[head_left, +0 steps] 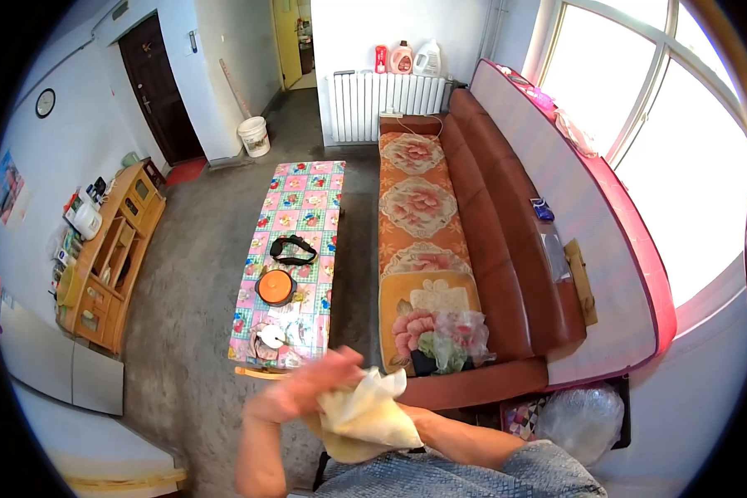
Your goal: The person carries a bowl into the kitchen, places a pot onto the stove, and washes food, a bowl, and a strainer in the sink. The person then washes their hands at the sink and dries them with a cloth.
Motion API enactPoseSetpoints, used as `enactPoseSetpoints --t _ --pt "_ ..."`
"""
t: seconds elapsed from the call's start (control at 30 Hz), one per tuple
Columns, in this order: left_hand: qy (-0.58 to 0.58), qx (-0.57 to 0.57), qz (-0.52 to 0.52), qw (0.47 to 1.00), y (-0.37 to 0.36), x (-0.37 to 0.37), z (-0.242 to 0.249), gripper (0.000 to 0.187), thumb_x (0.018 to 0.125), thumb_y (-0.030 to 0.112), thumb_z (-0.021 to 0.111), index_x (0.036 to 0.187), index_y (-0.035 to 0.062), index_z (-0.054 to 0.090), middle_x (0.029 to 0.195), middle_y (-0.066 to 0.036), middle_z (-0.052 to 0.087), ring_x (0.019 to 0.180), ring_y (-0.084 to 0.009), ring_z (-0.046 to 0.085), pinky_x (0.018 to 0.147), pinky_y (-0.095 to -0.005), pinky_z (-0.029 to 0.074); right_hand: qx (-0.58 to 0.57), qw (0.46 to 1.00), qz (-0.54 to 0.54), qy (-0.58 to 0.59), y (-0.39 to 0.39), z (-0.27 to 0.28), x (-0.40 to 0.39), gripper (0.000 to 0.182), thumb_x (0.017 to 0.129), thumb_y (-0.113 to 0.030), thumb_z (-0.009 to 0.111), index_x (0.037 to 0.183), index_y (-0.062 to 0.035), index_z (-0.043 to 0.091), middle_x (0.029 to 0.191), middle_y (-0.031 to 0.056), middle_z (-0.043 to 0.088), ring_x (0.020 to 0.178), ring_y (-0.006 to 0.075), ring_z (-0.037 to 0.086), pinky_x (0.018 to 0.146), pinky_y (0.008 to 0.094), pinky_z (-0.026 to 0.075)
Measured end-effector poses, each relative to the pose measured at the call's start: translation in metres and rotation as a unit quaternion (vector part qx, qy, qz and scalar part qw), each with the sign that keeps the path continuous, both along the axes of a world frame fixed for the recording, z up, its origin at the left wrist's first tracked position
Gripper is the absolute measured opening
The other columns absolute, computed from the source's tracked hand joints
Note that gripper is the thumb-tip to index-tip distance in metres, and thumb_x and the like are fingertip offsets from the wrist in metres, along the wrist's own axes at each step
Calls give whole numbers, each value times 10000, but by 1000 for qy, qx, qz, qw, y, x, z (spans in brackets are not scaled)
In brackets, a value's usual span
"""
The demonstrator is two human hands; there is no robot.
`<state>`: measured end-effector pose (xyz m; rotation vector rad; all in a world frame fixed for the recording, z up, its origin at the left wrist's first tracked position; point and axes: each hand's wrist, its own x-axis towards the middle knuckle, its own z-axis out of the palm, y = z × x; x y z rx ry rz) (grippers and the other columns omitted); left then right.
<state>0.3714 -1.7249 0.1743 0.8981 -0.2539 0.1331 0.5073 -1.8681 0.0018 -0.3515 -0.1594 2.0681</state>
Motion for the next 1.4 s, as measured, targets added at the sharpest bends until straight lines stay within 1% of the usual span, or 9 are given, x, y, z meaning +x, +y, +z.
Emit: enactPoseSetpoints --t 0.2,0.4,0.5,0.67,0.8,0.87,1.13,1.27,1.4 --pt "39 -39 -57 997 -21 16 -6 959 846 411 727 1560 81 178 1615 -197 121 1488 -368 142 1186 -497 169 316 833 -38 -452 -7 96 15 408 949 -177 613 1350 -134 550 1372 108 526 1277 166 495 1046 323 427" --pt "19 -152 107 982 -26 16 -5 929 848 442 717 1560 145 201 1613 -204 112 1472 -431 145 1168 -533 235 227 726 -190 -621 3 129 12 246 801 -200 751 1005 -96 661 956 83 661 889 258 642 746 365 494" --pt "24 -202 197 959 -33 21 -14 865 886 477 649 1556 146 213 1611 -203 118 1482 -410 126 1166 -542 239 348 482 -258 -762 6 130 18 269 770 -200 784 981 -81 666 934 87 665 833 260 649 706 361 508" --pt "5 -147 249 957 -28 6 -14 860 869 465 673 1549 155 247 1618 -183 125 1481 -406 136 1160 -552 243 207 674 -338 -624 1 126 22 439 760 -168 811 1147 -51 640 1070 108 684 956 228 670 856 349 532" --pt "16 -174 73 982 -16 -18 -5 826 869 355 711 1535 111 289 1604 -202 182 1459 -389 229 1152 -513 259 43 996 -58 -52 -1 134 32 617 832 -224 760 1357 -30 501 1335 105 561 1133 199 598 965 364 494" --pt "46 99 -74 991 -16 0 -7 828 880 330 708 1541 90 271 1592 -211 218 1445 -333 289 1146 -444 282 399 759 -39 -513 4 130 25 462 869 -175 682 1276 1 550 1246 109 611 1080 218 614 920 352 501" --pt "126 -146 90 977 -31 -2 -28 830 874 354 685 1553 150 253 1577 -242 236 1385 -321 399 1079 -398 388 260 597 -155 -743 -6 132 21 318 783 -94 681 1100 -115 664 1004 132 677 900 343 655 767 400 521" --pt "96 -185 172 963 -28 1 -42 786 904 311 656 1553 150 244 1609 -193 165 1325 -350 470 1056 -387 438 246 652 -376 -611 -5 128 19 344 854 -84 707 1187 -49 630 1097 80 681 1014 223 642 900 363 495" --pt "16 -198 121 973 -24 -16 -27 816 906 348 663 1550 100 228 1594 -188 217 1343 -355 447 1095 -445 397 144 862 -301 -382 -10 139 30 415 895 -144 699 1265 -11 566 1157 75 656 1089 159 593 972 351 468"
